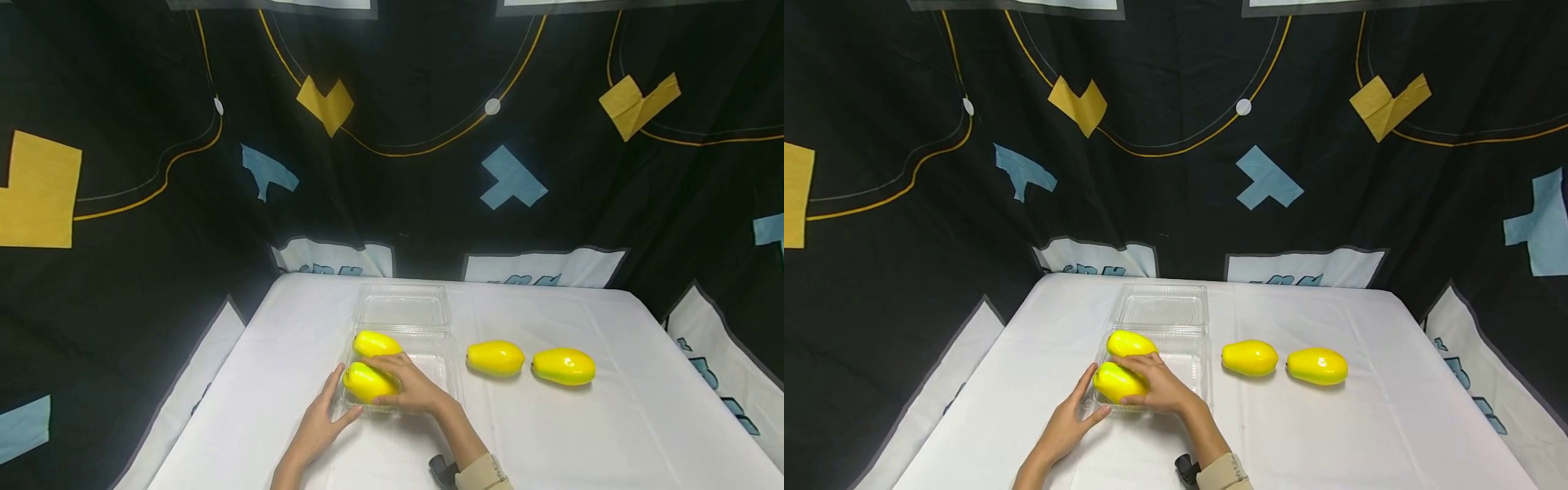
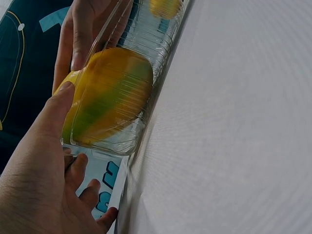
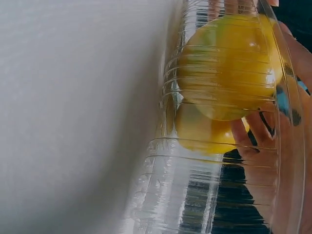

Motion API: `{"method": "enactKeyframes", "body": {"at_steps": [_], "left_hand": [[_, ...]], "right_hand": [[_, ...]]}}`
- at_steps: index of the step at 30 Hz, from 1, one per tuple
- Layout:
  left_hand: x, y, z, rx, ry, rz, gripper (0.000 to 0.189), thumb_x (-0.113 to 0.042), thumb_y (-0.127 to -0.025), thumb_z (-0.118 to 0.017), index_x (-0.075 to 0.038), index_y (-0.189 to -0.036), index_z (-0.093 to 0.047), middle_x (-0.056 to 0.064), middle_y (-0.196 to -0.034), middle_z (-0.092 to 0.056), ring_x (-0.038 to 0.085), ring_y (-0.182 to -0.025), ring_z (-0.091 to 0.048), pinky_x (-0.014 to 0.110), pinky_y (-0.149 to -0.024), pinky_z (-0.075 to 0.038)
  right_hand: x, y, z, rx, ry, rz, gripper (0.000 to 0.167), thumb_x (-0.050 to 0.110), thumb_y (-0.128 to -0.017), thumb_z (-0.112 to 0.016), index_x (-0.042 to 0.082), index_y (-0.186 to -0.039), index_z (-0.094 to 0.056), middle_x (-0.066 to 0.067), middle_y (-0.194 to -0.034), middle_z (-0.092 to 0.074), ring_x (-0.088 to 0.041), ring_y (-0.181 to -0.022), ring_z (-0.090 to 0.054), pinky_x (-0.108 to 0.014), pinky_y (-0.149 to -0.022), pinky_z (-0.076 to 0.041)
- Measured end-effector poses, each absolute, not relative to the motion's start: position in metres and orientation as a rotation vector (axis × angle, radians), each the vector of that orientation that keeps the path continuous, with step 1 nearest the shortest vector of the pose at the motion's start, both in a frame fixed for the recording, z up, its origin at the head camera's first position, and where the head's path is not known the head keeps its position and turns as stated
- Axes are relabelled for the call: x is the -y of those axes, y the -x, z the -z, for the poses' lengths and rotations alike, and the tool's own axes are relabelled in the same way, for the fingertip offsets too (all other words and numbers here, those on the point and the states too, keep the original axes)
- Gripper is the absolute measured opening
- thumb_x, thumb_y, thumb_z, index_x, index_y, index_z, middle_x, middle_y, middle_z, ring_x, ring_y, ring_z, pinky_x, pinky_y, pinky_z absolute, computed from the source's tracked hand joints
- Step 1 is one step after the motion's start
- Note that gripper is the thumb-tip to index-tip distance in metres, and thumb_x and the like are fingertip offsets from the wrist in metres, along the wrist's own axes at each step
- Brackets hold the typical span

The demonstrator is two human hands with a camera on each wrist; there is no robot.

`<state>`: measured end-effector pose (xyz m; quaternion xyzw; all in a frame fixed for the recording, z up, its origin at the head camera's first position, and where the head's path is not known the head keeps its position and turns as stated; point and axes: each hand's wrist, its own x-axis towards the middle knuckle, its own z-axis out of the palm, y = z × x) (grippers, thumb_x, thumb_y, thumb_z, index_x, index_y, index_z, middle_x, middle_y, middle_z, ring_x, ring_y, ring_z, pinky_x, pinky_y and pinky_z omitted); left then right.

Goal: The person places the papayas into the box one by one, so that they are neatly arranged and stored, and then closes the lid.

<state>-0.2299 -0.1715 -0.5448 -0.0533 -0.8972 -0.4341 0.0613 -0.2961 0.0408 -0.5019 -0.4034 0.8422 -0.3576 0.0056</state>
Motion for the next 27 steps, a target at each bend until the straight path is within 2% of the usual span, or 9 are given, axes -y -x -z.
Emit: {"method": "enactKeyframes", "body": {"at_steps": [7,13,15,20,27], "left_hand": [[0.171,0.231,0.544,2.707,0.161,1.331,0.088,-0.055,-0.079,-0.064,-0.025,-0.148,-0.019,0.014,-0.15,-0.022,0.036,-0.134,-0.024,0.06,-0.103,-0.024],[0.171,0.232,0.545,2.692,0.182,1.339,0.087,-0.052,-0.08,-0.065,-0.024,-0.148,-0.018,0.014,-0.15,-0.023,0.036,-0.134,-0.024,0.059,-0.103,-0.024],[0.17,0.232,0.545,2.689,0.182,1.34,0.088,-0.051,-0.08,-0.066,-0.024,-0.148,-0.019,0.013,-0.15,-0.023,0.035,-0.134,-0.024,0.058,-0.104,-0.024],[0.17,0.232,0.544,2.704,0.169,1.323,0.089,-0.053,-0.079,-0.065,-0.021,-0.148,-0.019,0.013,-0.15,-0.023,0.035,-0.134,-0.024,0.057,-0.104,-0.024],[0.171,0.231,0.544,2.702,0.164,1.313,0.09,-0.054,-0.079,-0.065,-0.019,-0.148,-0.019,0.012,-0.15,-0.023,0.034,-0.134,-0.025,0.056,-0.104,-0.025]], "right_hand": [[-0.054,0.292,0.486,-2.635,1.241,1.244,0.072,0.041,-0.075,-0.074,0.023,-0.138,-0.045,0.009,-0.138,-0.044,-0.013,-0.115,-0.038,-0.043,-0.096,-0.041],[-0.084,0.296,0.47,-2.704,1.202,1.307,0.069,0.036,-0.074,-0.077,0.026,-0.136,-0.047,0.008,-0.138,-0.044,-0.015,-0.122,-0.035,-0.05,-0.097,-0.038],[-0.097,0.297,0.464,-2.767,1.157,1.316,0.069,0.034,-0.074,-0.078,0.03,-0.135,-0.047,0.012,-0.137,-0.044,-0.014,-0.122,-0.035,-0.05,-0.096,-0.038],[-0.136,0.299,0.452,-2.93,1.012,1.335,0.066,0.041,-0.074,-0.076,0.035,-0.134,-0.048,0.013,-0.136,-0.045,-0.013,-0.122,-0.036,-0.052,-0.094,-0.041],[-0.198,0.303,0.452,-3.121,0.864,1.433,0.064,0.028,-0.074,-0.079,0.027,-0.132,-0.051,0.005,-0.137,-0.046,-0.017,-0.121,-0.036,-0.057,-0.095,-0.035]]}}
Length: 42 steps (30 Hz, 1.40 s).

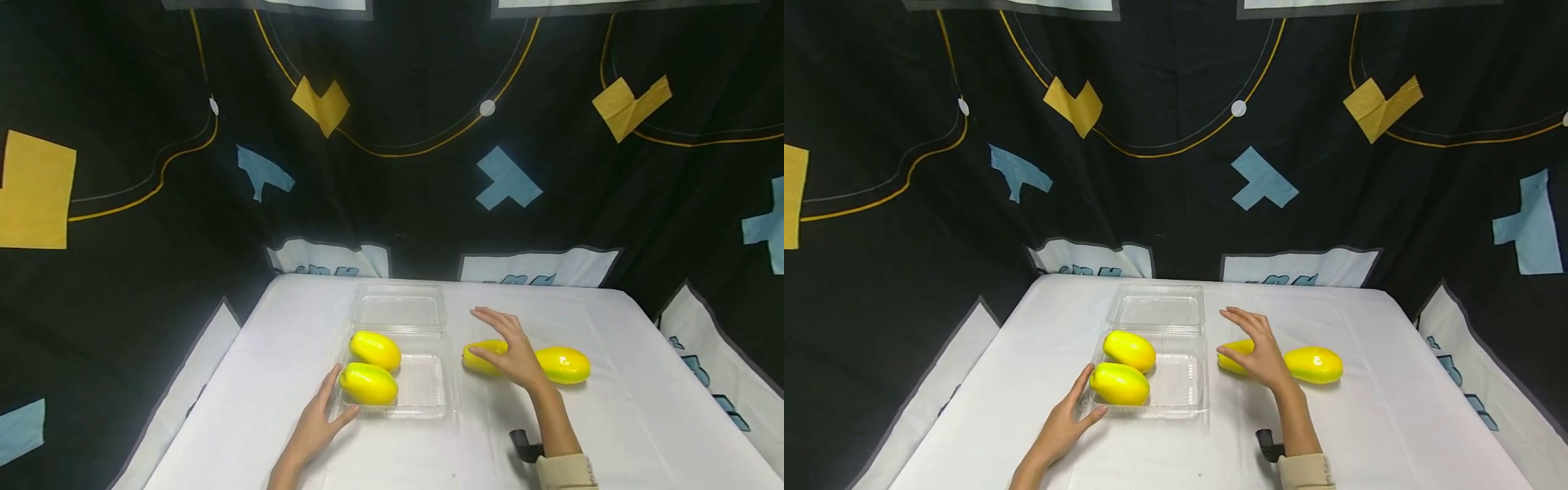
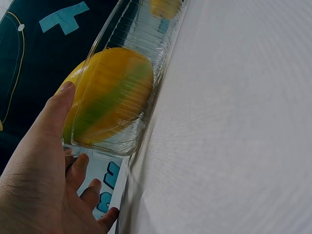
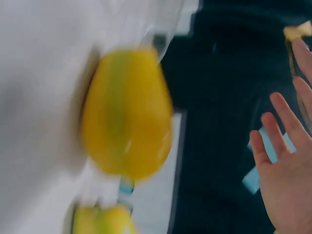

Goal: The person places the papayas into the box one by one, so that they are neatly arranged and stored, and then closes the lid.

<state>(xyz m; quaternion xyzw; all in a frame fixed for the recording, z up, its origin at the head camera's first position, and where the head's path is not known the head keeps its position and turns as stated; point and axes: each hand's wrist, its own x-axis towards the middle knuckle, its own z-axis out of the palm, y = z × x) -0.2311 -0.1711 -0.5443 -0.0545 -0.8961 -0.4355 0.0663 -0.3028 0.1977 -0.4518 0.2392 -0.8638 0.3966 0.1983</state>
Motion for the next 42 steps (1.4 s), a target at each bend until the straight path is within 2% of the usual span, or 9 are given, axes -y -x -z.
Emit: {"method": "enactKeyframes", "body": {"at_steps": [8,19,27,37,42], "left_hand": [[0.171,0.231,0.545,2.681,0.174,1.303,0.09,-0.051,-0.079,-0.066,-0.016,-0.148,-0.021,0.013,-0.149,-0.025,0.034,-0.133,-0.026,0.055,-0.104,-0.025],[0.17,0.233,0.547,2.673,0.179,1.295,0.089,-0.052,-0.079,-0.066,-0.016,-0.148,-0.021,0.012,-0.149,-0.026,0.034,-0.133,-0.027,0.056,-0.104,-0.026],[0.169,0.232,0.546,2.683,0.174,1.298,0.089,-0.052,-0.08,-0.065,-0.016,-0.148,-0.021,0.012,-0.149,-0.025,0.034,-0.133,-0.027,0.056,-0.104,-0.025],[0.167,0.23,0.544,2.708,0.135,1.317,0.091,-0.057,-0.077,-0.063,-0.021,-0.148,-0.019,0.004,-0.151,-0.023,0.03,-0.135,-0.025,0.054,-0.105,-0.024],[0.168,0.231,0.543,2.707,0.144,1.307,0.09,-0.056,-0.078,-0.063,-0.021,-0.149,-0.019,0.005,-0.151,-0.023,0.031,-0.135,-0.025,0.054,-0.105,-0.024]], "right_hand": [[-0.261,0.304,0.471,2.406,-0.475,-1.092,0.069,0.019,-0.073,-0.08,0.021,-0.135,-0.049,-0.006,-0.14,-0.042,-0.029,-0.127,-0.031,-0.065,-0.096,-0.027],[-0.315,0.303,0.498,2.522,-0.357,-1.096,0.064,0.023,-0.077,-0.076,0.016,-0.134,-0.049,-0.014,-0.14,-0.04,-0.039,-0.128,-0.029,-0.071,-0.095,-0.02],[-0.333,0.302,0.511,2.613,-0.382,-1.069,0.066,0.026,-0.076,-0.077,0.012,-0.135,-0.048,-0.018,-0.14,-0.038,-0.045,-0.127,-0.027,-0.073,-0.093,-0.019],[-0.342,0.297,0.518,2.663,-0.382,-1.126,0.065,0.017,-0.074,-0.078,0.011,-0.133,-0.05,-0.02,-0.141,-0.034,-0.047,-0.126,-0.025,-0.073,-0.092,-0.018],[-0.344,0.296,0.519,2.667,-0.367,-1.144,0.066,0.012,-0.074,-0.077,0.012,-0.134,-0.049,-0.022,-0.141,-0.033,-0.048,-0.126,-0.024,-0.074,-0.092,-0.018]]}}
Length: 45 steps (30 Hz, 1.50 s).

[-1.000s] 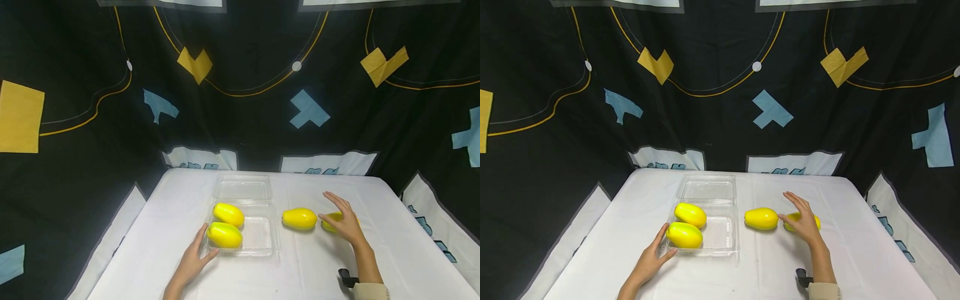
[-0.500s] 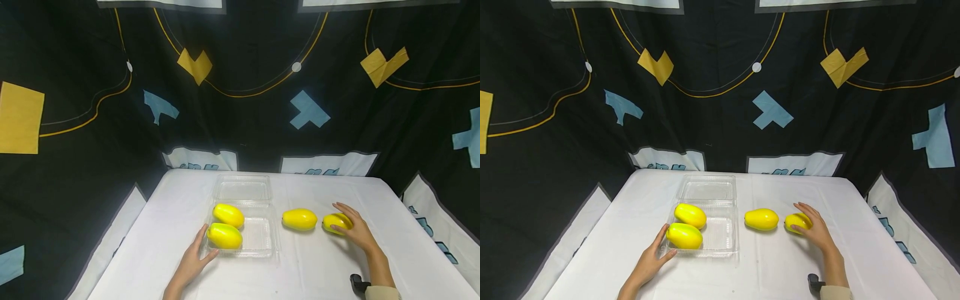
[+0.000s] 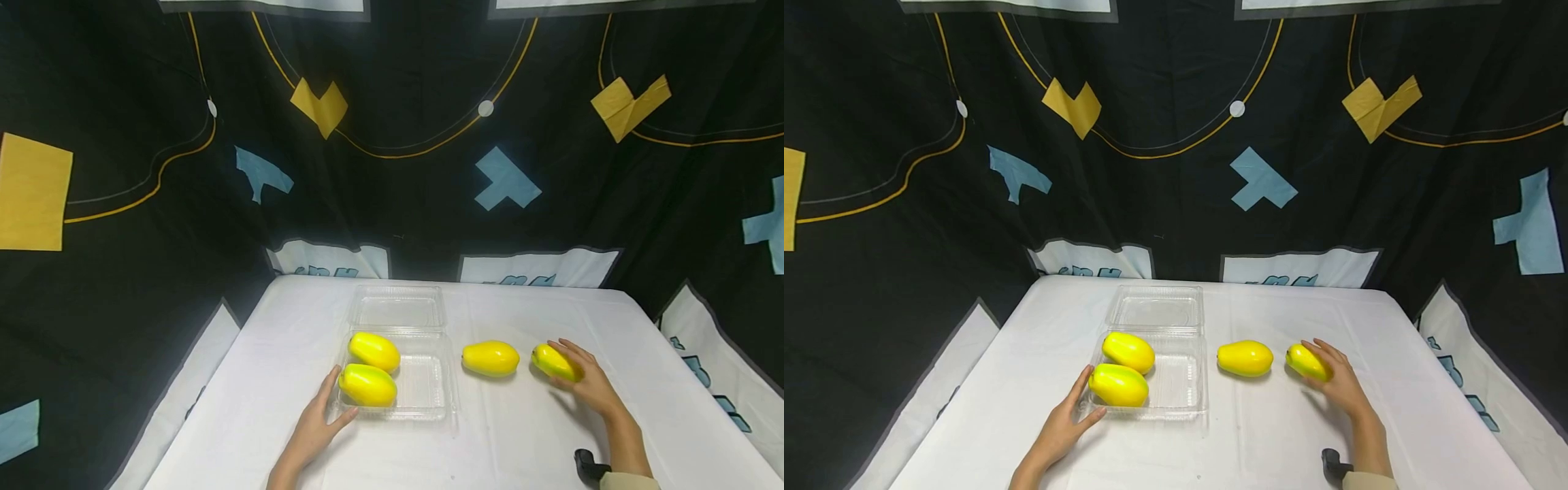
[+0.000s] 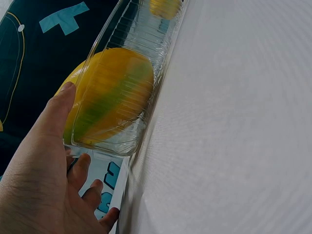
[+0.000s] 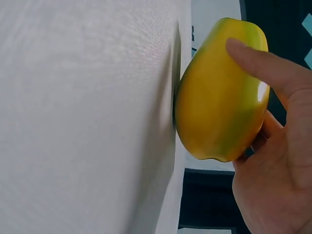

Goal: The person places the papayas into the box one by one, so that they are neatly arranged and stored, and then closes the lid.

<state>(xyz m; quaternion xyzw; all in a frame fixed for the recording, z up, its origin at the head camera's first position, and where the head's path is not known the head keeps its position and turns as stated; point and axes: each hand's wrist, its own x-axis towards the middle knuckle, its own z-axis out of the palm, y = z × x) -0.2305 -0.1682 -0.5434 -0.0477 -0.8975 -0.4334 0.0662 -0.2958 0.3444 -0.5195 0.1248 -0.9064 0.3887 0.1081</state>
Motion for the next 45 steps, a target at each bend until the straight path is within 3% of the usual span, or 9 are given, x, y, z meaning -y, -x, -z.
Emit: {"method": "enactKeyframes", "body": {"at_steps": [9,19,25,29,41,45], "left_hand": [[0.169,0.231,0.543,2.686,0.158,1.313,0.09,-0.055,-0.078,-0.065,-0.02,-0.148,-0.02,0.006,-0.151,-0.024,0.032,-0.134,-0.025,0.055,-0.105,-0.024],[0.168,0.23,0.543,2.694,0.147,1.305,0.09,-0.055,-0.078,-0.064,-0.02,-0.148,-0.02,0.006,-0.151,-0.024,0.031,-0.134,-0.026,0.054,-0.105,-0.025],[0.168,0.229,0.543,2.701,0.157,1.293,0.089,-0.054,-0.08,-0.063,-0.018,-0.148,-0.019,0.008,-0.151,-0.023,0.033,-0.134,-0.025,0.055,-0.104,-0.024],[0.168,0.229,0.542,2.709,0.159,1.304,0.089,-0.053,-0.081,-0.063,-0.018,-0.149,-0.018,0.009,-0.151,-0.023,0.033,-0.135,-0.024,0.055,-0.105,-0.023],[0.169,0.231,0.544,2.699,0.163,1.306,0.089,-0.054,-0.08,-0.063,-0.018,-0.148,-0.019,0.008,-0.151,-0.023,0.033,-0.134,-0.025,0.056,-0.104,-0.024],[0.169,0.231,0.545,2.696,0.171,1.312,0.089,-0.054,-0.08,-0.063,-0.019,-0.149,-0.019,0.008,-0.151,-0.023,0.033,-0.134,-0.025,0.056,-0.104,-0.024]], "right_hand": [[-0.343,0.29,0.514,2.629,-0.37,-1.077,0.062,0.006,-0.074,-0.077,0.01,-0.131,-0.052,-0.021,-0.131,-0.044,-0.043,-0.118,-0.033,-0.07,-0.091,-0.023],[-0.338,0.278,0.507,2.727,-0.225,-1.059,0.071,0.028,-0.073,-0.079,0.013,-0.135,-0.048,-0.023,-0.132,-0.045,-0.043,-0.117,-0.038,-0.067,-0.09,-0.029],[-0.332,0.271,0.502,2.737,-0.185,-1.074,0.074,0.036,-0.073,-0.078,0.012,-0.136,-0.047,-0.022,-0.132,-0.046,-0.037,-0.112,-0.043,-0.053,-0.085,-0.04],[-0.327,0.268,0.498,2.71,-0.197,-1.045,0.073,0.036,-0.073,-0.078,0.012,-0.135,-0.047,-0.019,-0.129,-0.049,-0.031,-0.108,-0.045,-0.045,-0.081,-0.04],[-0.299,0.265,0.472,2.561,-0.32,-0.962,0.069,0.033,-0.072,-0.08,0.02,-0.134,-0.051,-0.009,-0.121,-0.054,-0.022,-0.104,-0.045,-0.041,-0.076,-0.041],[-0.285,0.266,0.461,2.528,-0.36,-1.009,0.069,0.032,-0.072,-0.08,0.023,-0.134,-0.05,-0.009,-0.122,-0.051,-0.025,-0.108,-0.043,-0.048,-0.081,-0.042]]}}
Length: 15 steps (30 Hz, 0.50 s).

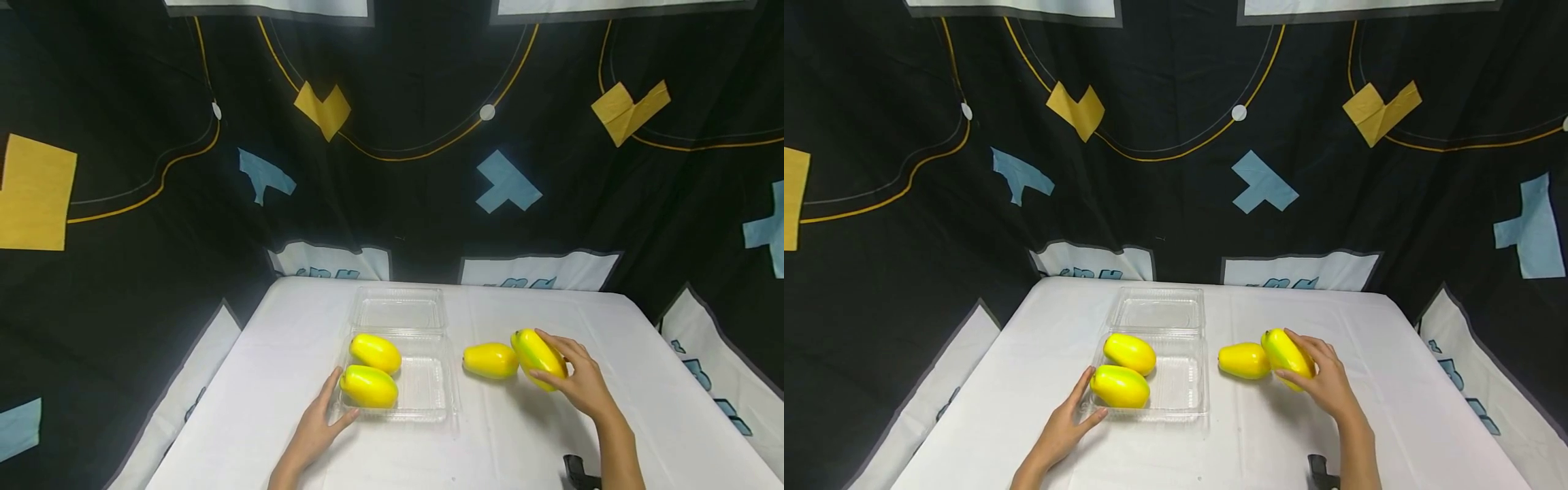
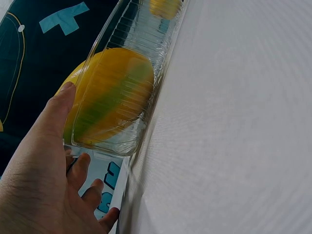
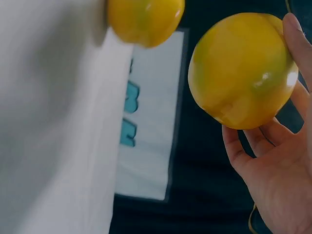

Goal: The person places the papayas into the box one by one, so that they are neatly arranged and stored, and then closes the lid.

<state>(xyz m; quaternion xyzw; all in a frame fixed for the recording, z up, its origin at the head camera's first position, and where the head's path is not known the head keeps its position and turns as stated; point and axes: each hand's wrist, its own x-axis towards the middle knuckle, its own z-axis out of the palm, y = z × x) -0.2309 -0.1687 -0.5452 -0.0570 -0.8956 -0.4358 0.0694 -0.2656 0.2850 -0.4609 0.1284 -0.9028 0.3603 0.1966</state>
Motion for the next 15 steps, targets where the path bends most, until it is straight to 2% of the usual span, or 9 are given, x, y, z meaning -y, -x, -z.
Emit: {"method": "enactKeyframes", "body": {"at_steps": [5,15], "left_hand": [[0.169,0.231,0.545,2.686,0.17,1.302,0.089,-0.054,-0.08,-0.064,-0.018,-0.148,-0.02,0.008,-0.15,-0.025,0.034,-0.134,-0.026,0.057,-0.104,-0.025],[0.169,0.23,0.545,2.689,0.174,1.308,0.089,-0.053,-0.08,-0.064,-0.018,-0.148,-0.019,0.009,-0.15,-0.024,0.034,-0.134,-0.026,0.056,-0.104,-0.025]], "right_hand": [[-0.264,0.272,0.451,2.47,-0.428,-1.063,0.068,0.029,-0.072,-0.08,0.024,-0.133,-0.051,-0.009,-0.124,-0.05,-0.029,-0.113,-0.042,-0.058,-0.084,-0.042],[-0.213,0.292,0.447,2.373,-0.563,-1.105,0.068,0.025,-0.072,-0.081,0.023,-0.133,-0.051,-0.007,-0.126,-0.05,-0.027,-0.116,-0.042,-0.06,-0.091,-0.039]]}}
